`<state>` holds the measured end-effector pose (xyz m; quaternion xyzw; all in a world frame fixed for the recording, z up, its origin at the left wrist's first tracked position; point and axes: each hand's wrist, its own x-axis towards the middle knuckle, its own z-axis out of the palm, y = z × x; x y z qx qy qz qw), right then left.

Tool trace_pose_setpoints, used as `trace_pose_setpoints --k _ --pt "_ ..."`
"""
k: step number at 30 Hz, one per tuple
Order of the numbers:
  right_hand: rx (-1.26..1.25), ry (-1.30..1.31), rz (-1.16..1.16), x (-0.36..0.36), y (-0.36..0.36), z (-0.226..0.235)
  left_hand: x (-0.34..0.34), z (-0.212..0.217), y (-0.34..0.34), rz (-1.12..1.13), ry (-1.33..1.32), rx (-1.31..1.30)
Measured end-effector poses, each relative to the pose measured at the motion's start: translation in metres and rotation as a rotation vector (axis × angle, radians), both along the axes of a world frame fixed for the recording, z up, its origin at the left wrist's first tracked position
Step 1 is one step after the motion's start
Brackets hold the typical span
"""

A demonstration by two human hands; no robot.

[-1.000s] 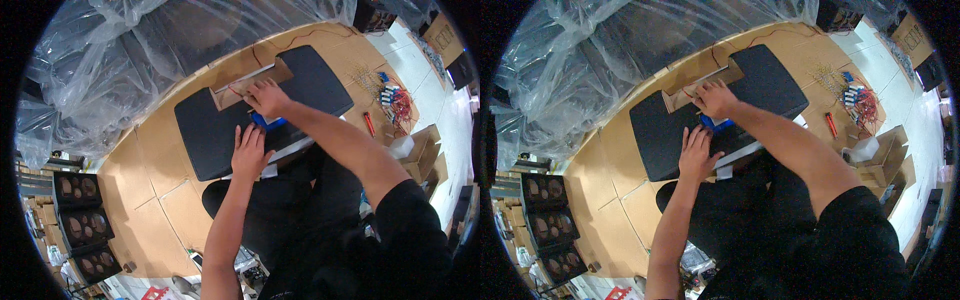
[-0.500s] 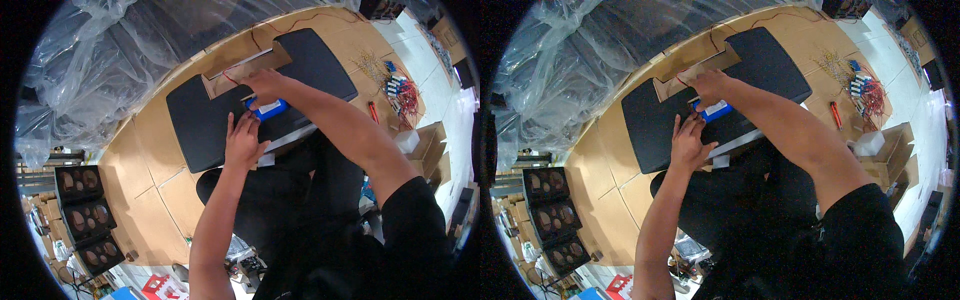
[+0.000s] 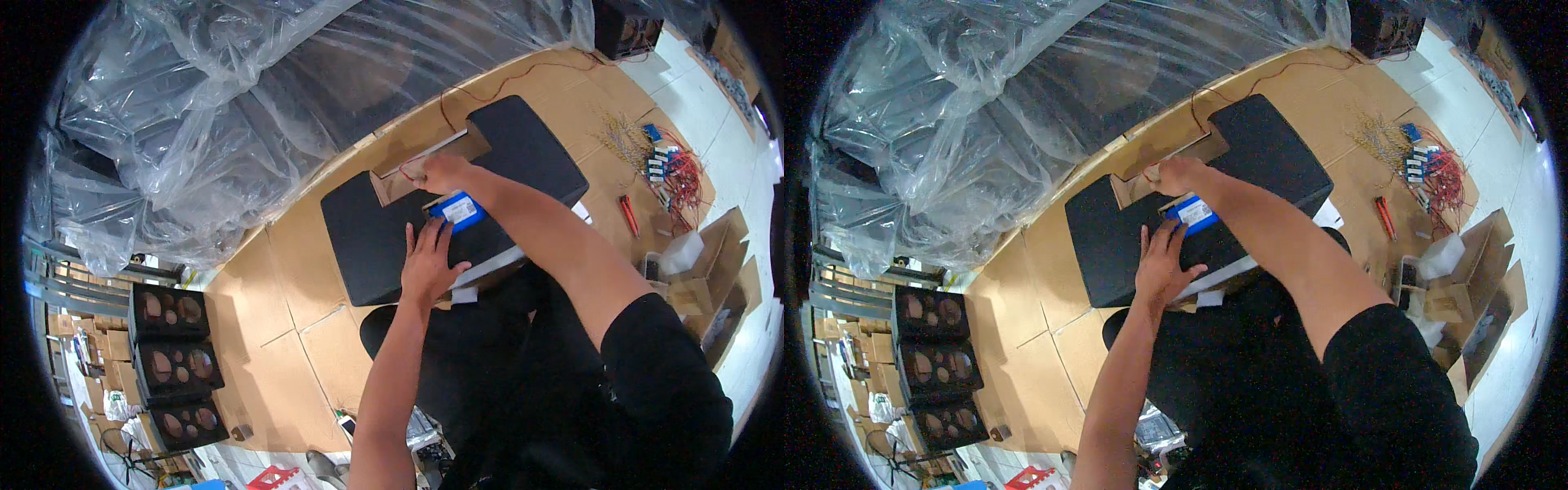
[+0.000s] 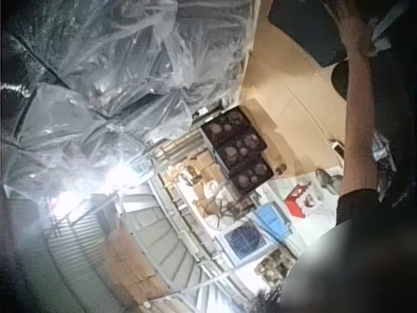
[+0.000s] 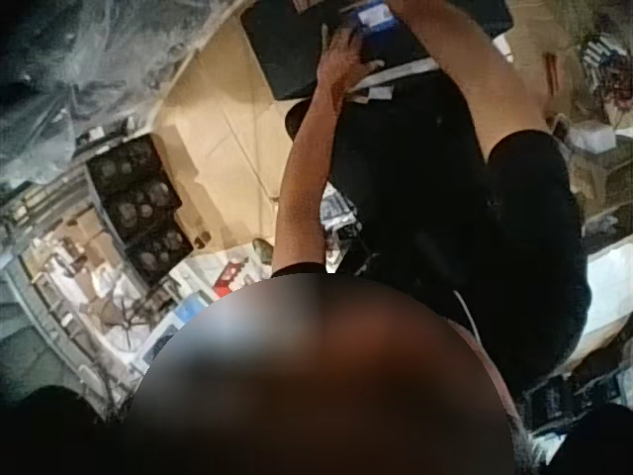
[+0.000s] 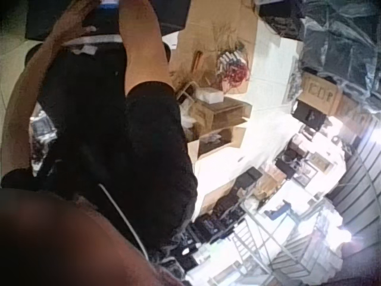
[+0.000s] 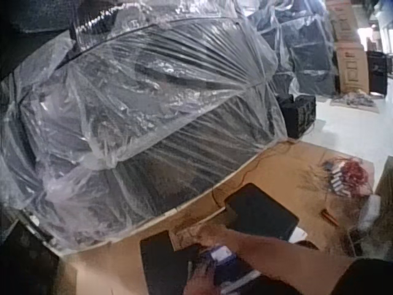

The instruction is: The person cuts white foam pieces with a utility knife and places them inside a black enclosure. Then the person inserts a blue battery pack and a black circuit board into the enclosure, arranging the components inside.

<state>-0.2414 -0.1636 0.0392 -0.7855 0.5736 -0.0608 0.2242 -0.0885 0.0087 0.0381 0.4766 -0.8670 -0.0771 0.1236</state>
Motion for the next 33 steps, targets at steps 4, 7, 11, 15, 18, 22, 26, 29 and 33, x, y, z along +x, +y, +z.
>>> trace_pose_setpoints --k 4,7,11,15,18,22,26,29,33 --pt "0.011 -0.240 0.134 -0.002 -0.003 0.013 0.004 -0.009 0.000 -0.015 -0.059 -0.047" --pt "0.122 -0.275 0.188 -0.017 -0.025 -0.007 -0.003 -0.006 -0.003 -0.058 -0.040 -0.022" --pt "0.031 -0.306 0.201 -0.029 -0.029 -0.024 -0.006 -0.003 -0.009 -0.050 -0.003 0.043" --pt "-0.016 -0.358 0.179 -0.027 -0.023 -0.025 -0.007 -0.003 -0.013 -0.053 -0.025 0.023" --pt "0.028 -0.417 0.149 -0.030 -0.021 -0.011 -0.004 -0.013 -0.014 -0.078 0.017 -0.089" --pt "0.103 -0.288 0.236 -0.026 -0.022 -0.007 -0.006 -0.007 -0.012 -0.038 -0.031 -0.011" --pt "-0.034 -0.110 0.081 0.011 -0.016 -0.014 0.002 -0.003 -0.007 -0.040 -0.148 0.054" --pt "0.041 0.012 -0.019 0.003 -0.052 -0.036 -0.024 0.009 -0.014 -0.015 -0.063 -0.037" --pt "0.042 0.127 0.210 0.027 -0.050 -0.030 -0.014 -0.002 -0.006 -0.022 -0.110 -0.044"
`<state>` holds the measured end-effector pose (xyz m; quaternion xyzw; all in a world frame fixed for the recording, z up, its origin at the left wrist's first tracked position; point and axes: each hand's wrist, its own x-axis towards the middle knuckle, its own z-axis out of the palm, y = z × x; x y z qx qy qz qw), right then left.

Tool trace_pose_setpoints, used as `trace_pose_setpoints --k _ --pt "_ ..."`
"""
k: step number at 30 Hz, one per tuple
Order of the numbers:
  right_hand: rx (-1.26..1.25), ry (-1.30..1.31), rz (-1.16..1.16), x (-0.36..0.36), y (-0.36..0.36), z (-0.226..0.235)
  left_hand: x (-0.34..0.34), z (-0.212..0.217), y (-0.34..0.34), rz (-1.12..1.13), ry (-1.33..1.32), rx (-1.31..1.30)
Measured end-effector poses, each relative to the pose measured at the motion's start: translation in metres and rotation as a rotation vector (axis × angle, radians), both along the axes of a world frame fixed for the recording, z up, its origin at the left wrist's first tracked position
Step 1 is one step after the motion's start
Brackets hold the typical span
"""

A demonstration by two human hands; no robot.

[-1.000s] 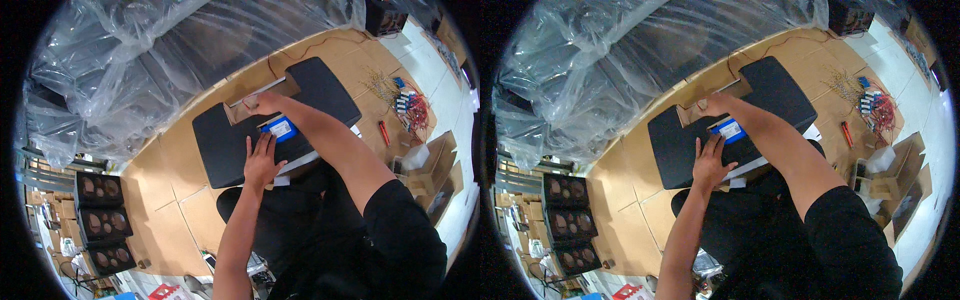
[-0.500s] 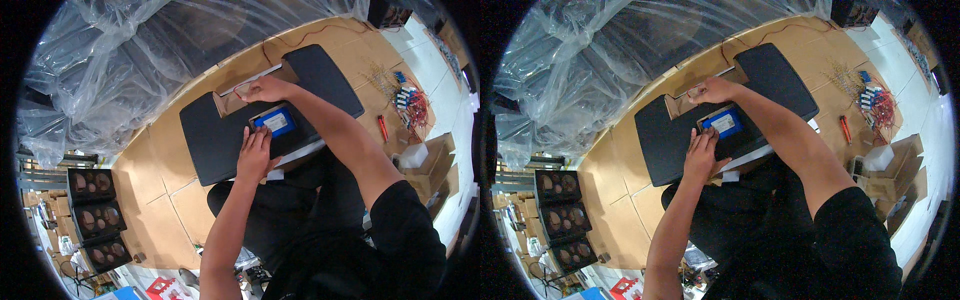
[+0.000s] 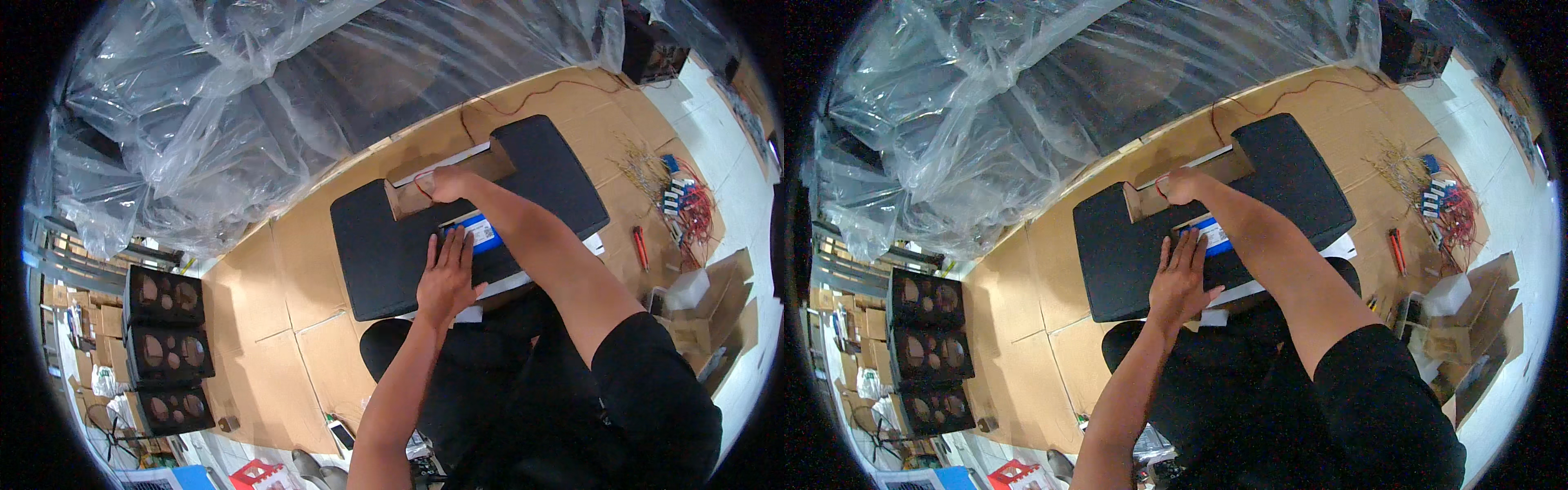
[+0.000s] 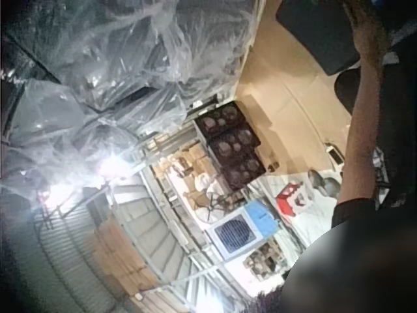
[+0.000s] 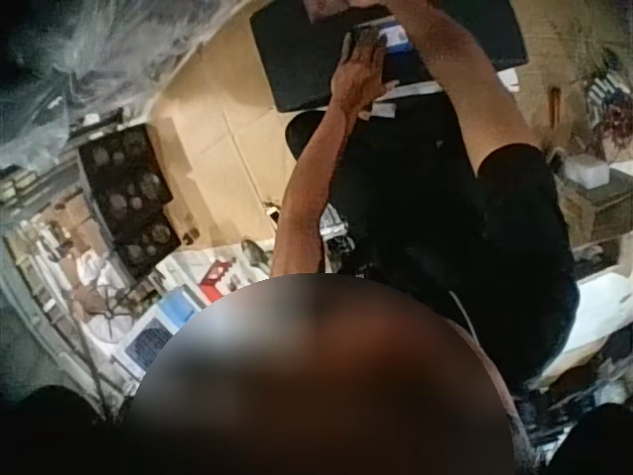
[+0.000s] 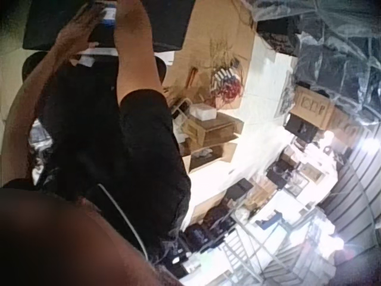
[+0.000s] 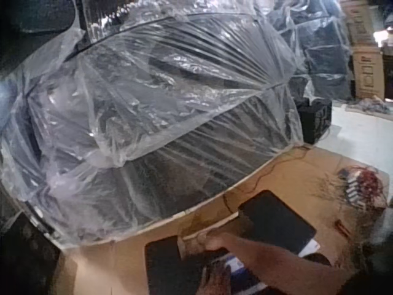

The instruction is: The person cuts white foam pieces with a utility knife and places them inside a black enclosure. Then the person inserts a blue battery pack and a black circuit board into the enclosure, arranging the components inside.

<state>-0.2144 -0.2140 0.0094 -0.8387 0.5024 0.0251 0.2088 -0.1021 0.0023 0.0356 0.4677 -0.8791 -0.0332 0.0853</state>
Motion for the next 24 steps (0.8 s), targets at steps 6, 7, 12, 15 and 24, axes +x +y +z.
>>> trace_pose_setpoints --k 6,7,12,15,24 --pt "-0.008 -0.160 -0.139 -0.005 -0.005 -0.014 -0.004 -0.001 -0.002 0.000 -0.005 -0.022" --pt "0.032 -0.141 -0.135 -0.004 -0.007 -0.014 -0.006 0.000 -0.003 0.006 -0.008 -0.014" --pt "0.007 -0.115 0.046 0.002 -0.012 -0.010 -0.006 0.001 -0.005 0.016 0.003 0.023" --pt "0.026 -0.198 0.117 0.001 -0.007 -0.009 0.000 0.006 -0.004 0.021 -0.028 0.042" --pt "0.053 -0.835 -0.059 -0.033 -0.016 -0.046 -0.022 -0.004 -0.010 -0.080 0.014 -0.029"
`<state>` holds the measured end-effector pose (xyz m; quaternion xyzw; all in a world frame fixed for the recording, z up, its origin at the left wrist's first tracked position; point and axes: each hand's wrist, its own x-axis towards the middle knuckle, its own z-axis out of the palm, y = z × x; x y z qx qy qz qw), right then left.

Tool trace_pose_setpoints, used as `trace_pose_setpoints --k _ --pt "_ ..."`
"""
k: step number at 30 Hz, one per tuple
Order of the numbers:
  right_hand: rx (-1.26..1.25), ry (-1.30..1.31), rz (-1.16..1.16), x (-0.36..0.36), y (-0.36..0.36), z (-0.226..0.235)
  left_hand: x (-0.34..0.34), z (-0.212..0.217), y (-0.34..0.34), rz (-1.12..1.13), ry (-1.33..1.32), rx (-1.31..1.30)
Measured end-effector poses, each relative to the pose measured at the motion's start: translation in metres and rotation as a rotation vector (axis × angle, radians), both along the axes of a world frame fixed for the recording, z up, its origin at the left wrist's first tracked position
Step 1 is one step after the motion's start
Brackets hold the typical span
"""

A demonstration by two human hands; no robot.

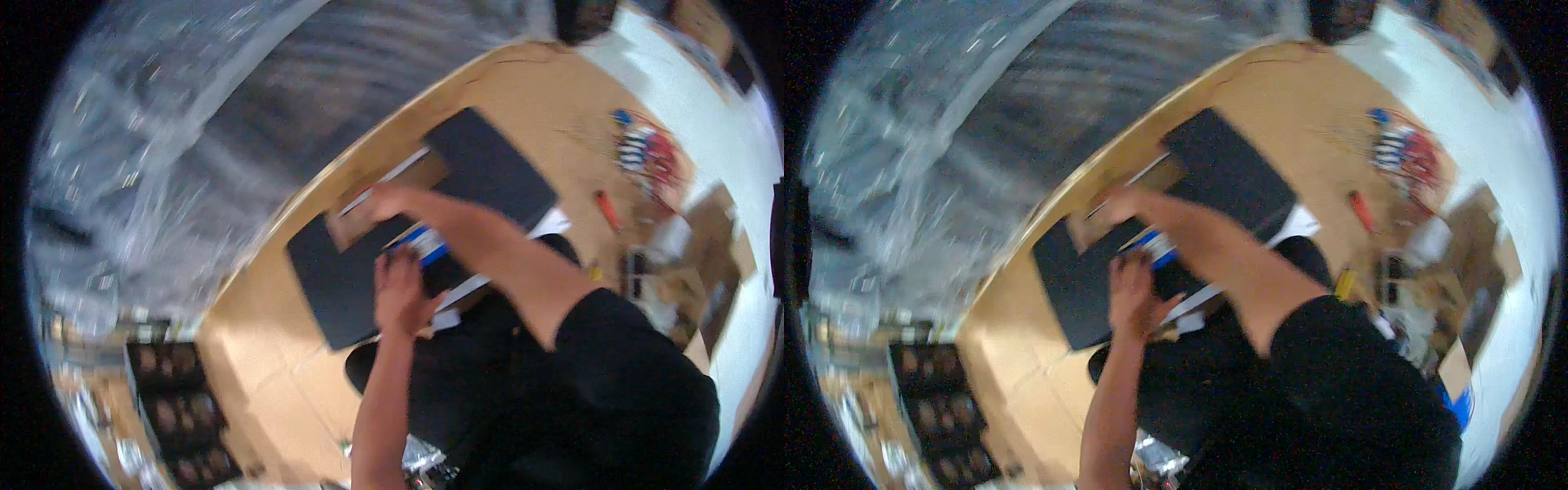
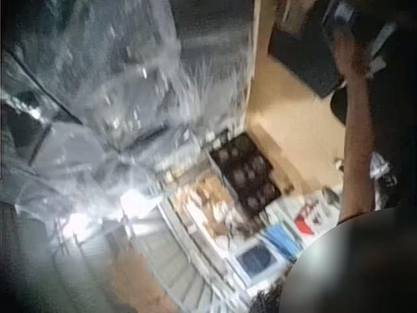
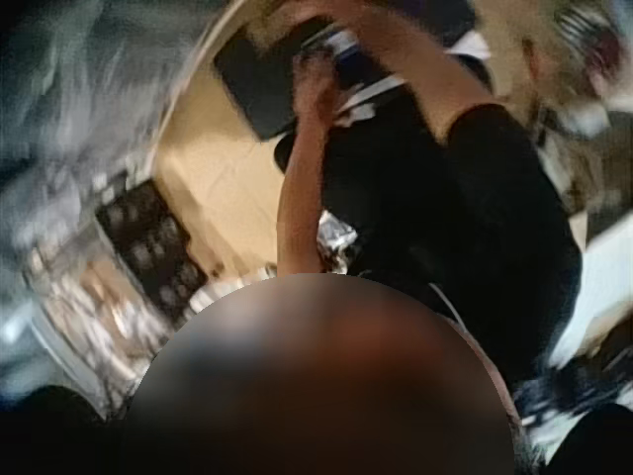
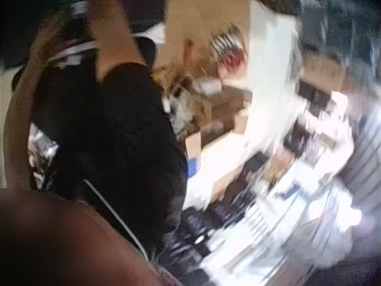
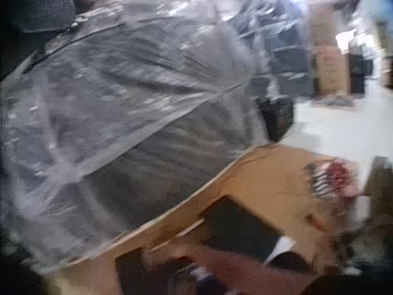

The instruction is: The person cuts white foam pieces with a utility knife and places them inside a black enclosure. Then the person inserts a blue battery pack and a black circuit board into the enclosure, arranging the components inside.

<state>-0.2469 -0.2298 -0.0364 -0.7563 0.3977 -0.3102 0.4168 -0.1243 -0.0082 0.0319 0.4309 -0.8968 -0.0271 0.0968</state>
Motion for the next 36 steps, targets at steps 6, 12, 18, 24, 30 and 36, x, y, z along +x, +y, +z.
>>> trace_pose_setpoints --k 6,12,18,24,30,36 --pt "-0.057 0.082 -0.598 0.047 0.048 0.064 0.017 0.017 0.002 0.099 -0.075 -0.009" --pt "-0.574 -0.406 -0.538 -0.058 0.215 0.091 0.012 0.011 0.009 0.167 -0.141 0.002" --pt "-0.210 0.293 -0.860 -0.200 0.382 0.013 0.010 0.003 0.007 0.105 -0.204 -0.002" --pt "-0.061 0.325 -0.800 -0.215 0.463 -0.027 0.008 0.005 0.009 0.135 -0.232 -0.036" --pt "-0.099 0.164 -0.842 -0.224 0.441 -0.038 -0.002 0.009 0.012 0.163 -0.242 -0.008" --pt "-0.101 0.137 -0.834 -0.226 0.441 -0.042 0.007 0.000 0.009 0.139 -0.256 -0.068"
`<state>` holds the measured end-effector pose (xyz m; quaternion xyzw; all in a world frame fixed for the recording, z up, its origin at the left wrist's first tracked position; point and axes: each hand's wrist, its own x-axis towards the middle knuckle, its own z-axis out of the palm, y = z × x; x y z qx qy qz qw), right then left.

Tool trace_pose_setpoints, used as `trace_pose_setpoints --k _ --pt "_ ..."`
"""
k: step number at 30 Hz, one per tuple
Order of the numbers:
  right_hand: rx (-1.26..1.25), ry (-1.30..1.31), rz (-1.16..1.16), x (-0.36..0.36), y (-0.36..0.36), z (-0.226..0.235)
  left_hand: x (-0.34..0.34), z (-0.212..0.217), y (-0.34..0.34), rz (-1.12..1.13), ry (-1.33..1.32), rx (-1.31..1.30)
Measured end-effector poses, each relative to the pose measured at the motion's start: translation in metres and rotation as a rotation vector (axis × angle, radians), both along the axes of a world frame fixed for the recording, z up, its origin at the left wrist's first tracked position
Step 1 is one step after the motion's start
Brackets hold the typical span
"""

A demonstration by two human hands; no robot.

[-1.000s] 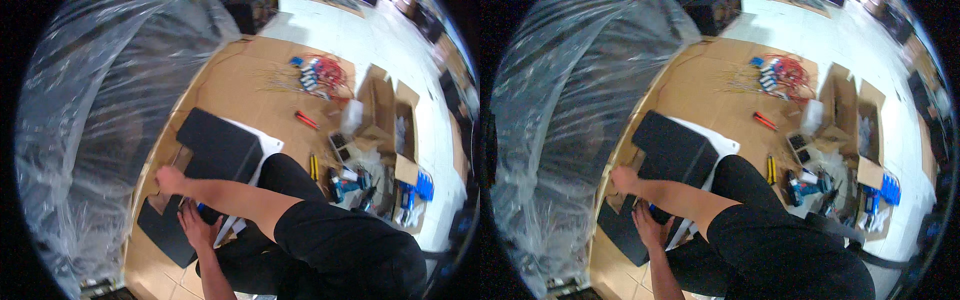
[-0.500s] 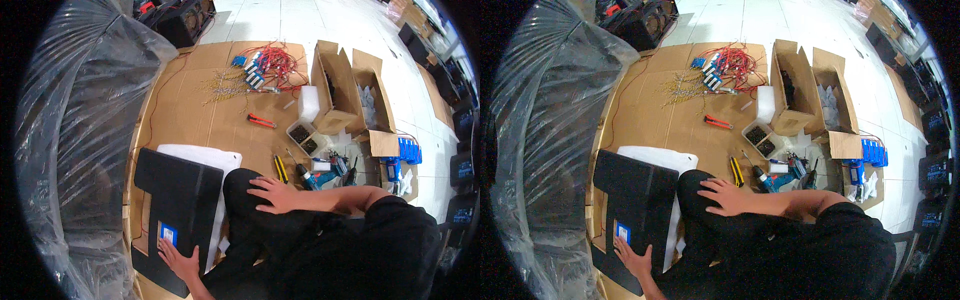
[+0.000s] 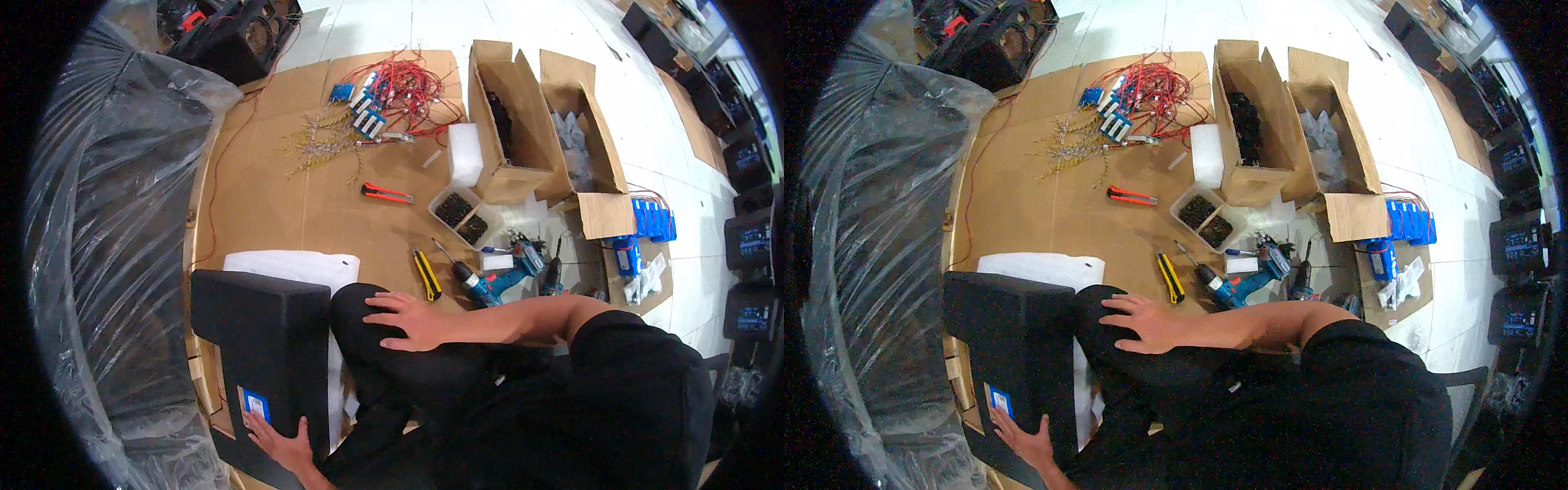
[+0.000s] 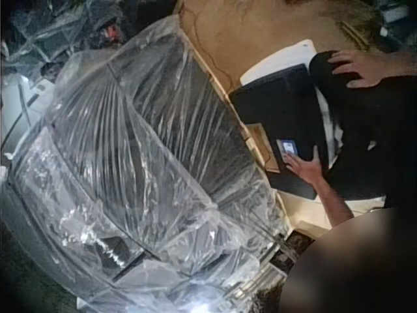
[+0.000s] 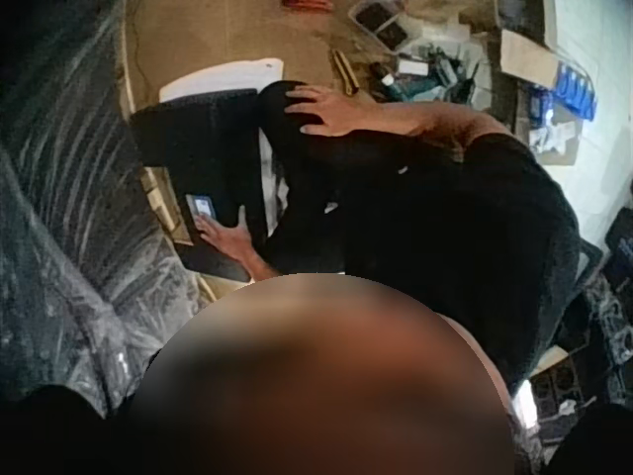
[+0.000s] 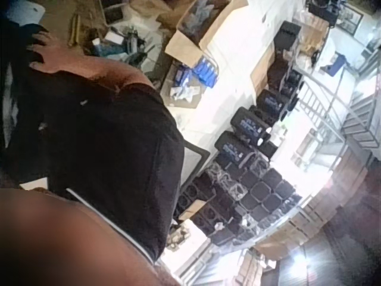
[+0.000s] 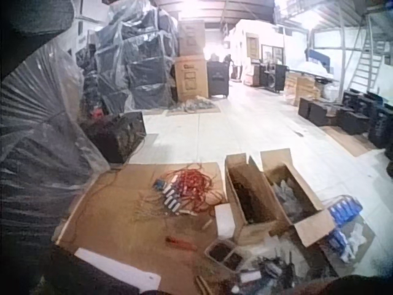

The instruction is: The person cuts white foam pieces with a utility knife and places them inside a black enclosure. Then the person inserts a blue battery pack and a black circuit board into the enclosure, arranging the components inside.

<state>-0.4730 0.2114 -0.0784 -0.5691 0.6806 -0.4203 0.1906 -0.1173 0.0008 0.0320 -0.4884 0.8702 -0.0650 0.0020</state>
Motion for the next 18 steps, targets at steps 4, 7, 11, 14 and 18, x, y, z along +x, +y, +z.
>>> trace_pose_setpoints --k 4,7,11,14,18 --pt "-0.003 -0.015 0.001 -0.002 0.002 -0.002 0.002 -0.003 -0.001 -0.024 0.012 -0.010" --pt "-0.036 0.011 -0.014 0.001 -0.003 -0.004 0.000 0.001 0.000 -0.017 0.023 -0.013" --pt "-0.010 0.004 -0.007 0.001 -0.002 0.000 0.000 0.002 0.001 -0.046 0.051 -0.024" --pt "0.014 -0.010 -0.005 0.000 -0.001 0.003 -0.005 0.006 0.000 0.004 0.020 0.038" --pt "0.059 -0.040 0.001 0.002 -0.001 0.004 -0.009 0.009 0.003 0.037 0.030 0.051"
